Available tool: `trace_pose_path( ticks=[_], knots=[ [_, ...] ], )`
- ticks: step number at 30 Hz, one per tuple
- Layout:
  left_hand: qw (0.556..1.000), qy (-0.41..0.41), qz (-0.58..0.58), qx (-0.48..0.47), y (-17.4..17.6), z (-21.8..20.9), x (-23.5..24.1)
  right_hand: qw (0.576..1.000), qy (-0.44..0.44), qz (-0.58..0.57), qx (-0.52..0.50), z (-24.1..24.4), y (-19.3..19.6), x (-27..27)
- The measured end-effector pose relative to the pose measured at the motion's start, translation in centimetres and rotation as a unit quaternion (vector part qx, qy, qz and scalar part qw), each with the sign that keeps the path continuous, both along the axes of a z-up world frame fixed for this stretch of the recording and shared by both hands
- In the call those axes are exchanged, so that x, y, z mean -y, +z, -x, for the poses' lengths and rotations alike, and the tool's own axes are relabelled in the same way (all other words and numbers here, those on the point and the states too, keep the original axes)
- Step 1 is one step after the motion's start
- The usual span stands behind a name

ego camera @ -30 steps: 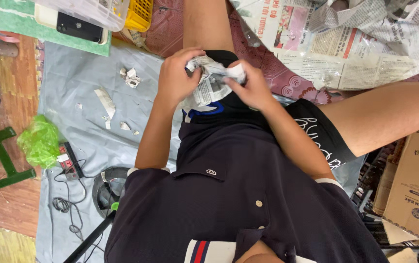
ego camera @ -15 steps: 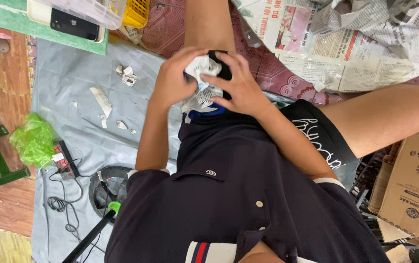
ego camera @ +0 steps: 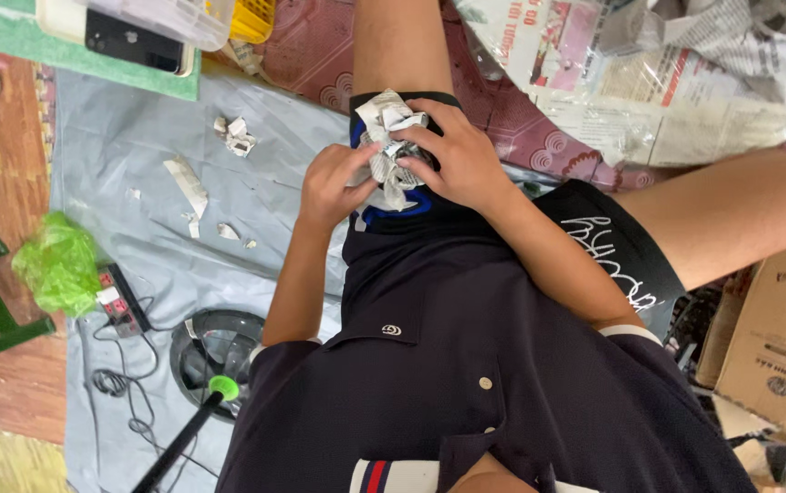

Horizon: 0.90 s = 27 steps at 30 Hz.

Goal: The person sits on the floor and repeatedly wraps small white objects with pieces of newspaper. They fold the paper around each object and place the wrapped item into a white plastic basket. The process is repeated for multiple items.

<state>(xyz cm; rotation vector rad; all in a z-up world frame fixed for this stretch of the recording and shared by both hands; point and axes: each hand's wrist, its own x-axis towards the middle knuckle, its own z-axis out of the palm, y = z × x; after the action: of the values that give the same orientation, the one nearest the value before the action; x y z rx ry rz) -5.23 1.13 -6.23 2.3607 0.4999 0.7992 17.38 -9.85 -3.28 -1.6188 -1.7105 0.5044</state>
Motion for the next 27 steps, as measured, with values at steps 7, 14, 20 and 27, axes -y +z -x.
trace_pose_path(
  ticks=[7,14,20,27],
  knots=[
    [0.993,0.043,-0.083,0.07,1.7,-4.5,-0.6,0.994,0.087,-0.038,-0.046,-2.3,0.1,0.3],
    [0.985,0.131,0.108,0.04,2.1,-7.3,0.9,0.998,0.036,-0.035,-0.032,-1.9,-2.8,0.6],
    [0.934,0.146,0.313,0.085,1.7,-8.6,0.4,0.996,0.012,-0.065,-0.058,-1.2,-5.0,0.4],
    [0.976,0.07,0.208,-0.004,0.9,-7.9,-1.6,0.993,-0.017,-0.084,-0.077,-1.4,-5.3,0.2]
  ],
)
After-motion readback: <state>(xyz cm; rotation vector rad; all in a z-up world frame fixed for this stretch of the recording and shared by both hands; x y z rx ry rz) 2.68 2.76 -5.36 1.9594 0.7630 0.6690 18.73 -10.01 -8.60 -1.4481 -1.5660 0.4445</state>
